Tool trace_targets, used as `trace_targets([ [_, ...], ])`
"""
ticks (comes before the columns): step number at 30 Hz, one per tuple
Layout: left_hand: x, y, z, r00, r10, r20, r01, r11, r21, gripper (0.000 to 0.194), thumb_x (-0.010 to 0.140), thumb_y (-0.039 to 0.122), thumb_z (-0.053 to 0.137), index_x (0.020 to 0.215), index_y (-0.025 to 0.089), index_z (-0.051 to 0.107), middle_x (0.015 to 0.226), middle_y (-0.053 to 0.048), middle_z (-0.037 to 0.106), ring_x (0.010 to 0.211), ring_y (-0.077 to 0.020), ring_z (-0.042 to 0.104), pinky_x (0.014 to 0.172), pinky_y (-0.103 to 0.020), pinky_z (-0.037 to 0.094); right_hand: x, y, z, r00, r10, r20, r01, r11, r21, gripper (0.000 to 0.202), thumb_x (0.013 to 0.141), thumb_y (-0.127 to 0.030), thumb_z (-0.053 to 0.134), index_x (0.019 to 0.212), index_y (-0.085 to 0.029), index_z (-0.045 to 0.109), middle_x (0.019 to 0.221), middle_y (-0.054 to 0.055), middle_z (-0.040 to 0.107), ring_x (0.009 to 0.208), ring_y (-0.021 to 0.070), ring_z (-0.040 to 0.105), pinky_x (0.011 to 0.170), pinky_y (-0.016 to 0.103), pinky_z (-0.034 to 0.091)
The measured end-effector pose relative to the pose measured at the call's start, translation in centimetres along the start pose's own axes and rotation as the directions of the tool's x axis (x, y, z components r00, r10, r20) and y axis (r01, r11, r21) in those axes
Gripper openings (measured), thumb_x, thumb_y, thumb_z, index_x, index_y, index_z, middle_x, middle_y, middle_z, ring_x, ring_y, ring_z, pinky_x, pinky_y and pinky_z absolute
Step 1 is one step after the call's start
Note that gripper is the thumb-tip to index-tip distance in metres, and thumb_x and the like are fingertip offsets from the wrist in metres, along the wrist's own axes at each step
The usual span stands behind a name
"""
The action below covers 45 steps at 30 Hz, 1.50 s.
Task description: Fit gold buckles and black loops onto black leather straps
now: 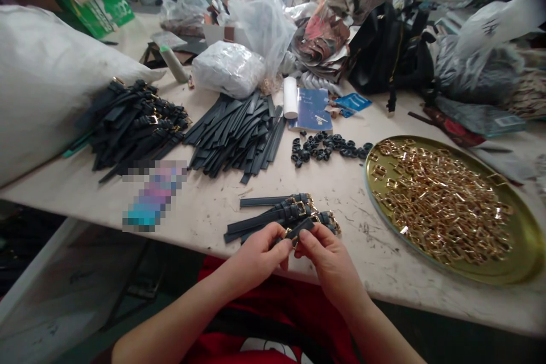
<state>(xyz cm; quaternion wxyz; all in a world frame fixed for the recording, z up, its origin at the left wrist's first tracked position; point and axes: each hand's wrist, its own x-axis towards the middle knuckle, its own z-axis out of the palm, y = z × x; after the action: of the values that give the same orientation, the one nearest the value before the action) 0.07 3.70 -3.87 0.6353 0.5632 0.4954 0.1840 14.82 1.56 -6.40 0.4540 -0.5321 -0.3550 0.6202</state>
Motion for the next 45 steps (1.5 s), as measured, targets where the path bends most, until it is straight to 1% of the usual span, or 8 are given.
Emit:
trace_targets([
  [12,-1.2,-0.6,1.3,0.997,-0.059,-0.042,0.056,0.997,-0.056,0.017,0.078,0.032,0.041,0.074,0.017,0.048,0.054,0.006,0.049,0.038,-0.0047,0.033,0.036,-0.017,0.025,-1.9,0.1,0.5,0.976,-0.190,-0.104,0.161,0.958,-0.238,0.023,0.082,-0.039,0.048,0.071,-0.020,0.051,0.057,-0.002,0.056,0.054,0.0132,0.053,0.057,0.027,0.042],
  [17,-2.9,-0.4,2.2,0.981,0.066,-0.184,-0.054,0.996,0.066,0.015,0.077,0.029,0.043,0.066,0.018,0.044,0.055,0.006,0.049,0.048,-0.0071,0.041,0.047,-0.018,0.032,-3.8,0.8,0.4,0.827,-0.559,-0.051,0.439,0.701,-0.562,0.005,0.077,-0.027,0.054,0.079,-0.022,0.056,0.075,0.003,0.062,0.072,0.0177,0.057,0.067,0.031,0.043],
  [25,-6.2,1.4,2.2,0.988,0.154,-0.017,-0.150,0.975,0.162,0.025,0.077,0.038,0.050,0.064,0.018,0.043,0.051,0.005,0.050,0.049,-0.0085,0.044,0.049,-0.020,0.032,-5.8,-0.5,0.7,0.994,-0.102,0.049,0.102,0.995,0.000,0.027,0.066,-0.041,0.066,0.072,-0.020,0.050,0.061,-0.005,0.051,0.055,0.0103,0.047,0.056,0.024,0.041],
  [31,-5.8,1.7,1.8,0.977,0.181,-0.116,-0.164,0.976,0.144,0.020,0.076,0.037,0.050,0.080,0.019,0.044,0.058,0.006,0.053,0.045,-0.0087,0.044,0.046,-0.020,0.034,-6.6,-2.1,1.1,0.933,-0.324,0.154,0.348,0.922,-0.169,0.034,0.080,-0.048,0.046,0.068,-0.018,0.054,0.061,-0.002,0.050,0.058,0.0106,0.044,0.056,0.023,0.038],
  [35,-4.4,1.8,1.3,0.960,0.275,-0.060,-0.257,0.944,0.207,0.020,0.082,0.033,0.040,0.093,0.019,0.051,0.061,0.005,0.052,0.054,-0.0098,0.046,0.054,-0.021,0.036,-2.7,-4.0,-1.7,0.911,-0.318,0.264,0.399,0.843,-0.361,0.050,0.085,-0.053,0.029,0.068,-0.016,0.058,0.058,0.001,0.053,0.057,0.0128,0.050,0.055,0.025,0.040],
  [37,-3.3,1.8,0.8,0.963,0.255,-0.092,-0.229,0.948,0.222,0.025,0.084,0.037,0.038,0.087,0.018,0.052,0.055,0.005,0.046,0.053,-0.0100,0.043,0.052,-0.021,0.034,1.3,-5.3,-4.2,0.906,-0.401,0.137,0.403,0.715,-0.571,0.048,0.086,-0.050,0.028,0.077,-0.015,0.059,0.059,0.002,0.055,0.057,0.0137,0.052,0.054,0.025,0.042],
  [39,-2.0,1.7,0.3,0.969,0.219,-0.112,-0.198,0.965,0.174,0.027,0.084,0.040,0.037,0.085,0.017,0.051,0.051,0.006,0.043,0.050,-0.0096,0.040,0.051,-0.021,0.032,5.9,-6.6,-6.9,0.842,-0.540,0.024,0.295,0.421,-0.858,0.035,0.088,-0.040,0.032,0.086,-0.016,0.058,0.069,0.003,0.059,0.064,0.0145,0.055,0.059,0.025,0.044],
  [45,1.6,1.8,-0.9,0.992,0.113,-0.048,-0.111,0.993,0.046,0.027,0.084,0.042,0.038,0.082,0.017,0.047,0.048,0.008,0.039,0.045,-0.0076,0.033,0.045,-0.019,0.026,16.8,-7.9,-10.8,0.839,-0.544,-0.012,0.110,0.190,-0.976,0.011,0.074,-0.014,0.053,0.081,-0.014,0.061,0.089,0.013,0.060,0.082,0.0232,0.056,0.075,0.034,0.040],
])
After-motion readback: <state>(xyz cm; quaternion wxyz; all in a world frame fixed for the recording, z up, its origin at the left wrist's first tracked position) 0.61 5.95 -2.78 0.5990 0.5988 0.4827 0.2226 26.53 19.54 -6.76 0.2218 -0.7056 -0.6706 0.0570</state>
